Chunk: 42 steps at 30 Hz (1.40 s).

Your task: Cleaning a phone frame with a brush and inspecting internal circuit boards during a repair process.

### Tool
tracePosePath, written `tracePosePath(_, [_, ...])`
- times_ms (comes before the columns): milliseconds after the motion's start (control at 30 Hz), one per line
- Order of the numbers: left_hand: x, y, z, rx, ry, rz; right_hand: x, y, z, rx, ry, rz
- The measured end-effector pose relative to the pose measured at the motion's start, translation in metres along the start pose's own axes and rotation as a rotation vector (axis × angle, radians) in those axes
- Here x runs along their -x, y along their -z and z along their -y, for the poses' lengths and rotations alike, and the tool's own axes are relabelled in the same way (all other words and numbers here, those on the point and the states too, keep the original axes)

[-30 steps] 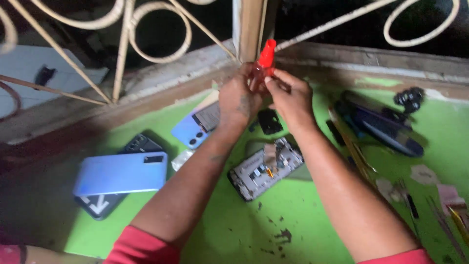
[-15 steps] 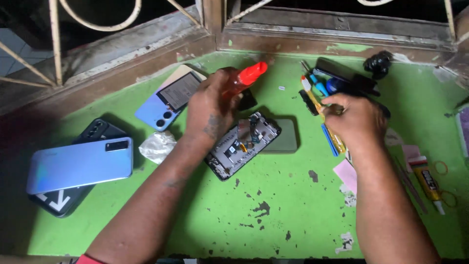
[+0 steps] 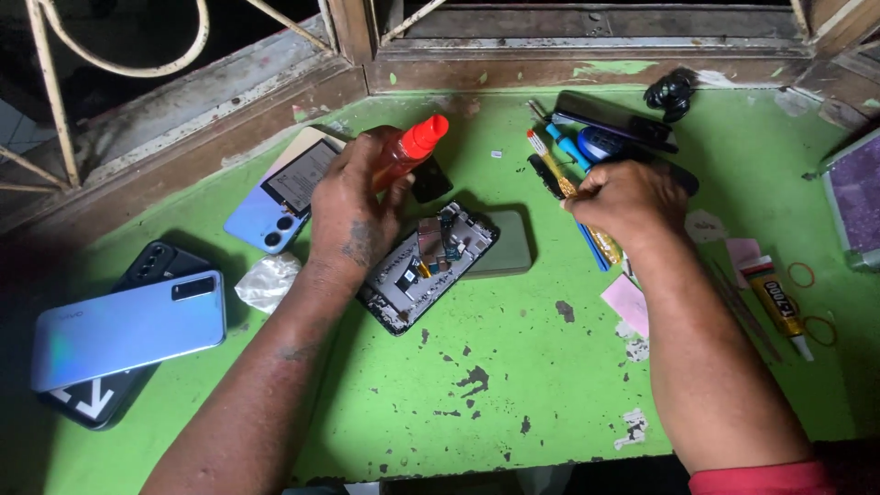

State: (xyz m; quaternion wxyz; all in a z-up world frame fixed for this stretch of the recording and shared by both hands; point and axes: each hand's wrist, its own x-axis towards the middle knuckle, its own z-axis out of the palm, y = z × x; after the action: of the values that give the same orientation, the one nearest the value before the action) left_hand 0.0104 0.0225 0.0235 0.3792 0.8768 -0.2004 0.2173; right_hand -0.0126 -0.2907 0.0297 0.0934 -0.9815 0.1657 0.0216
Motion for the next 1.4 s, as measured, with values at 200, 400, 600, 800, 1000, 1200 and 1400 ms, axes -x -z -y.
tracePosePath(200, [-0.002,0.004,0.002,0.025,-0.011,-0.037,0.008,-0.003,-0.010,-0.093,0.036,-0.071])
tracePosePath(400, [0.000,-0.004,0.014,0.005,-0.108,-0.163,0.023,-0.003,-0.009,-0.980,0.320,-0.301])
tracePosePath(600, [0.000,0.005,0.013,-0.096,-0.064,-0.105,0.031,-0.037,0.040,-0.943,0.451,-0.381])
tracePosePath(800, [0.001,-0.004,0.025,-0.209,0.061,0.026,0.056,-0.030,0.057,-0.953,0.353,-0.204])
tracePosePath(1000, [0.001,0.011,0.005,-0.272,0.050,0.095,0.058,-0.037,0.063,-0.914,0.339,-0.041])
tracePosePath(1200, [-0.005,0.029,-0.005,-0.402,0.054,0.072,0.047,-0.062,0.059,-0.834,0.333,-0.050])
tracePosePath(1400, [-0.007,0.021,-0.002,-0.331,-0.010,0.157,0.048,-0.065,0.059,-0.671,0.295,0.006])
